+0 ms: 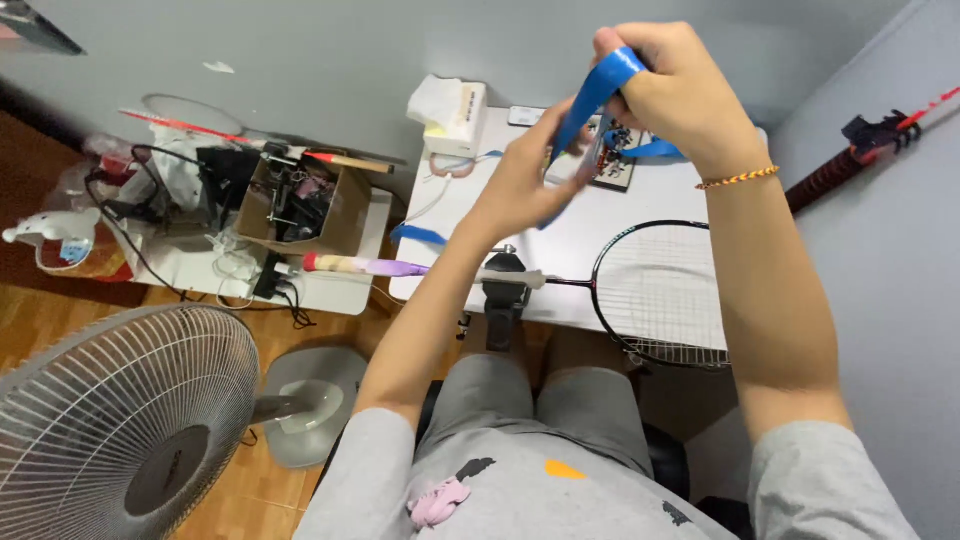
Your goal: Applying overgrip tape to the handle and stringing a badminton racket.
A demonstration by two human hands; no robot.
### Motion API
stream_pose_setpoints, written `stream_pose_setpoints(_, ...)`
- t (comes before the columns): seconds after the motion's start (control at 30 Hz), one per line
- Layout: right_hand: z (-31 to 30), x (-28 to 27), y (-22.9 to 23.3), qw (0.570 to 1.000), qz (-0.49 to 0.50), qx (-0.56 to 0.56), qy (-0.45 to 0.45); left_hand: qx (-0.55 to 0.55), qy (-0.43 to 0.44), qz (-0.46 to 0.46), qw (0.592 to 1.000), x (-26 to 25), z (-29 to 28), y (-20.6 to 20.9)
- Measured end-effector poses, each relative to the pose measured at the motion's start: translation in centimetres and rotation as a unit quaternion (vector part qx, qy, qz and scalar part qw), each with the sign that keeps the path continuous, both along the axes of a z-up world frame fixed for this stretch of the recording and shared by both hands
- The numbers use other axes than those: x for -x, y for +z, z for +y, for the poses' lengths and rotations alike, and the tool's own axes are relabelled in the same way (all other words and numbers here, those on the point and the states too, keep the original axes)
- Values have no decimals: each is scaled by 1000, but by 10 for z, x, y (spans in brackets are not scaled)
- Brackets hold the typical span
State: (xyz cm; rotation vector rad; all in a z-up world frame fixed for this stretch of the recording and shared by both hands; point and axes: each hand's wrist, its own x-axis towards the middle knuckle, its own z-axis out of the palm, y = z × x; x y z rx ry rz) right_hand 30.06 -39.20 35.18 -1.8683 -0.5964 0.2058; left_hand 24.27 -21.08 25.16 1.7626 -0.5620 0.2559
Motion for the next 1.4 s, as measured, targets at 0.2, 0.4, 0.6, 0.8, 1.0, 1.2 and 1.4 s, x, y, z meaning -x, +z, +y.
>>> stream_pose_setpoints(0.2, -43, -2, -22, 919, -268, 235, -170, -63, -55, -4, 997, -27, 3, 35)
stream_pose_setpoints(0.4, -64, 2, -41, 912, -203, 320, -158, 6, -114, -10, 993, -37, 22, 71)
stream_pose_setpoints(0.6, -48, 3, -49, 975, -187, 103, -56, 21, -152, 38, 988, -35, 0, 66)
stream_pose_setpoints(0.8, -30, 21, -14, 951, -308, -2, -35, 6, -94, -106, 990, -30, -14, 24)
stream_pose_setpoints(1.0, -73, 21, -14, 966, -203, -158, -39, -49, -138, 72, 987, -24, -28, 11)
stream_pose_setpoints(1.2, -202, -37, -83, 917, -139, -266, -262, -102, -53, 77, 990, -13, -5, 40)
stream_pose_setpoints(1.4, -234, -60, -149, 937, -56, -204, -278, -162, -51, -35, 985, -5, 10, 55)
